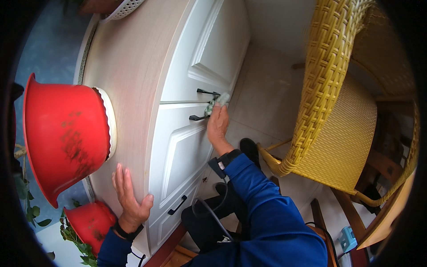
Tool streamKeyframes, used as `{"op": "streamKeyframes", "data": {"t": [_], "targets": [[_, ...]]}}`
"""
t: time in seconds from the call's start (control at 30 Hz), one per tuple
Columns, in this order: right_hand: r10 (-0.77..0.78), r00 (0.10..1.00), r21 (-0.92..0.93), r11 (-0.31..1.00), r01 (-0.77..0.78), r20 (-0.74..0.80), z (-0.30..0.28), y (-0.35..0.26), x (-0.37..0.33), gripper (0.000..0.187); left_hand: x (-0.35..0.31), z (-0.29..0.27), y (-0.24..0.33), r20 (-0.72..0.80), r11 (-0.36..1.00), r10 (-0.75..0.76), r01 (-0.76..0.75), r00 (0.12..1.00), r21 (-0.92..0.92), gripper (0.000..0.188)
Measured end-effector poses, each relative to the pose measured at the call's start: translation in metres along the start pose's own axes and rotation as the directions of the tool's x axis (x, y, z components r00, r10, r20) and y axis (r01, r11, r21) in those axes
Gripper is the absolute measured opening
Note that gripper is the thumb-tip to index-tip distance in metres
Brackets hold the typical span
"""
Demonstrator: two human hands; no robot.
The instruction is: The person wipes a white cabinet surface with a cloth, moving around potted plants and a wicker chair. They lift the chair to clean underneath, then continue wiping the cabinet top and drawer fronts.
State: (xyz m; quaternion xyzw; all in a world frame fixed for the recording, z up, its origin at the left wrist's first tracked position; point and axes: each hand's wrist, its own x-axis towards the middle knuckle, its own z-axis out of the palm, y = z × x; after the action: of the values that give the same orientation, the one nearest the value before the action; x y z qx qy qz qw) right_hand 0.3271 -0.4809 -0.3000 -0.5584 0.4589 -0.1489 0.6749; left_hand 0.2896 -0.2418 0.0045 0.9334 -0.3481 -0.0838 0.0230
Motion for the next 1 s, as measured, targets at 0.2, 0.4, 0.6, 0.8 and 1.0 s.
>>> {"op": "streamKeyframes", "data": {"t": [0.2, 0.4, 0.6, 0.8, 1.0], "targets": [[-0.074, 0.995, -0.037, 0.996, 0.076, 0.066, 0.007, 0.068, 0.072, 0.042, 0.000, -0.004, 0.004, 0.033, 1.000, -0.006, 0.006, 0.999, 0.008, 0.094], [0.136, 0.973, 0.016, 0.990, -0.141, 0.185, 0.002, 0.135, 0.128, 0.060, -0.001, -0.007, 0.005, 0.072, 1.000, -0.026, 0.024, 0.997, 0.019, 0.093], [0.403, 0.880, 0.233, 0.857, -0.459, 0.252, 0.008, 0.159, 0.140, 0.076, -0.006, -0.008, 0.002, 0.083, 0.999, -0.029, 0.026, 0.996, 0.040, 0.094], [0.498, 0.823, 0.282, 0.776, -0.564, 0.274, 0.014, 0.157, 0.144, 0.068, -0.005, -0.008, 0.004, 0.045, 1.000, -0.023, 0.022, 0.999, 0.018, 0.090], [0.419, 0.821, 0.403, 0.724, -0.560, 0.387, 0.002, 0.106, 0.128, 0.048, 0.001, -0.005, 0.007, -0.030, 1.000, 0.007, -0.007, 1.000, 0.015, 0.091]]}}
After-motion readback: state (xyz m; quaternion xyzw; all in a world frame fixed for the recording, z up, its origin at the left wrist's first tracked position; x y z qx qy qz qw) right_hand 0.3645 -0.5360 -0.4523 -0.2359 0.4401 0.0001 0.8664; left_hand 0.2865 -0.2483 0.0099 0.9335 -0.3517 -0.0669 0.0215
